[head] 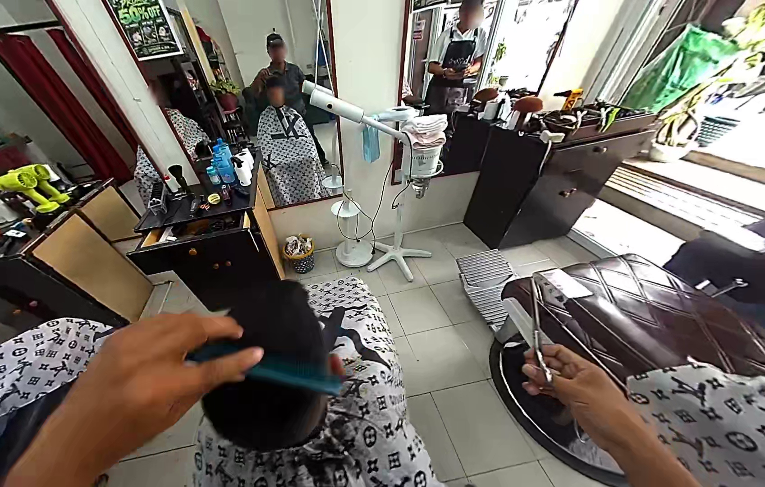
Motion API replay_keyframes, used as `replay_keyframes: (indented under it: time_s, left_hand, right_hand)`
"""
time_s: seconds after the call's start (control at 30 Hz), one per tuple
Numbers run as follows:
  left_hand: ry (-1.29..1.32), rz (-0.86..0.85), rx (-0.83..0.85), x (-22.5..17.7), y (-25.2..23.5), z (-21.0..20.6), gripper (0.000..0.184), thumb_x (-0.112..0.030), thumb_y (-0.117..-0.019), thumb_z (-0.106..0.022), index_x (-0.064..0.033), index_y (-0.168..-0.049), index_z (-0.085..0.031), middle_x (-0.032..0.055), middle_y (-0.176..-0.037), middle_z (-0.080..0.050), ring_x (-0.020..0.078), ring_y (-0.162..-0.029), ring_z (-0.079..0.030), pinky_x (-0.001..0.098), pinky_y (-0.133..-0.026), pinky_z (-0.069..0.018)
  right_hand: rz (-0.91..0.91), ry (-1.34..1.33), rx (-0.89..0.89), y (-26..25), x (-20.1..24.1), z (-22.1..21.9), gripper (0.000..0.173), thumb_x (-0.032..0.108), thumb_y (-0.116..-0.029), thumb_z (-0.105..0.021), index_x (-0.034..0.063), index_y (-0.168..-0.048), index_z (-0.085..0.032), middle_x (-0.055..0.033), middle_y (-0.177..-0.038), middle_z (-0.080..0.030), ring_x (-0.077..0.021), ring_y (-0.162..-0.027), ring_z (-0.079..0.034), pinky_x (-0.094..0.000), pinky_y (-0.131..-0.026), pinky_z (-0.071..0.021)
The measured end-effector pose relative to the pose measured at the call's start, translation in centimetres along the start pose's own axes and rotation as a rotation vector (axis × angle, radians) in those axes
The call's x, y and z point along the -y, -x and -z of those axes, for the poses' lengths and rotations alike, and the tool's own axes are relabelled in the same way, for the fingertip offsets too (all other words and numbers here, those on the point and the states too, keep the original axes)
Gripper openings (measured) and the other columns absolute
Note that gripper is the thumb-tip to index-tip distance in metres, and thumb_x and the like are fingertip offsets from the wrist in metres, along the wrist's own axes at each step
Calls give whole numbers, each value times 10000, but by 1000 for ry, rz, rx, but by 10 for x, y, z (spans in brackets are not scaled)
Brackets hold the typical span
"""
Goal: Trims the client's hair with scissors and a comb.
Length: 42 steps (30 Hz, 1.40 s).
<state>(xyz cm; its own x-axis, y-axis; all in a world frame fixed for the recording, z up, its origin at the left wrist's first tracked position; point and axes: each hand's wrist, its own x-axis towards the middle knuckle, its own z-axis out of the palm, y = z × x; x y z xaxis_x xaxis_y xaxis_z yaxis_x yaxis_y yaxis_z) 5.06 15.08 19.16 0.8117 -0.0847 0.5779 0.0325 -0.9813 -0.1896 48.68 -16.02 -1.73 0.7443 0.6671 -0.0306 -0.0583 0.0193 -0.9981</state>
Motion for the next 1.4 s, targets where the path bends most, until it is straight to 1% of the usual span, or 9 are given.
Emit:
replay_keyframes:
  time_s: [0.17,0.33,0.47,0.57,0.67,0.87,1.03,1.2,1.4]
  left_hand:
    - [-314,90,246,-33,-41,-14,337,-331,-1077,-444,-237,-1142,-760,154,-1104,-700,357,-846,-694,488,-639,-543]
    - [-573,329,439,-35,-121,-54,150,-57,-955,-680,-105,-1036,-797,170,-1017,-710,389,-870,-691,539,-667,-529]
    - [-571,517,30,-90,-123,-43,309,-222,-1064,-516,-41,-1148,-751,217,-1046,-725,383,-886,-719,547,-707,-558]
    - [-323,840,-273,-150,-56,-27,343,-212,-1073,-540,92,-1082,-699,213,-947,-708,188,-810,-676,320,-738,-556]
    - [-24,1215,-582,-195,-15,-39,194,-140,-1091,-435,-21,-1053,-584,-120,-818,-710,-58,-602,-620,143,-551,-536]
    - [-192,1522,-841,-240,-32,-109,276,-244,-1091,-453,4,-1097,-575,-138,-756,-645,-84,-534,-547,116,-485,-479]
    - [-593,1650,-476,-246,-72,-167,399,-251,-1091,-455,87,-1062,-665,140,-789,-692,160,-573,-599,362,-557,-521]
    - [-916,1556,-28,-237,-115,-202,329,-247,-1042,-542,2,-992,-752,188,-815,-719,362,-691,-716,534,-567,-547]
    - [-736,1701,-729,-227,-134,-167,485,-201,-1122,-313,-41,-1580,-305,95,-1162,-713,91,-673,-642,276,-553,-533]
  right_hand:
    - [-27,-43,156,-80,-4,33,251,-65,-861,-661,18,-1087,-593,-7,-843,-697,-104,-626,-681,-275,-604,-616]
    - [-65,-35,371,-129,6,34,243,-73,-883,-658,2,-1104,-588,-14,-864,-691,-111,-661,-684,-288,-640,-616]
    - [-55,1,516,-162,11,10,290,-124,-833,-667,-9,-1083,-576,-25,-878,-676,-133,-744,-706,-329,-744,-635]
    - [-26,9,573,-183,12,-19,307,-117,-798,-715,-2,-1051,-586,-15,-867,-685,-119,-769,-706,-312,-760,-625]
    - [22,-23,648,-204,14,-49,306,-91,-777,-754,28,-1009,-594,4,-853,-699,-102,-760,-704,-294,-741,-621]
    - [107,-58,859,-258,32,-124,279,-95,-799,-724,44,-1005,-596,-3,-856,-728,-141,-765,-732,-347,-750,-646]
    - [159,-142,1165,-302,39,-199,298,-135,-782,-699,88,-966,-626,15,-845,-756,-147,-752,-749,-352,-756,-658]
    - [304,-42,1418,-316,57,-255,311,-82,-775,-750,87,-1011,-637,45,-886,-744,-90,-795,-735,-293,-773,-637]
    - [969,372,1499,-297,93,-313,285,85,-892,-776,-51,-1116,-665,-212,-979,-717,-346,-885,-709,-581,-824,-566]
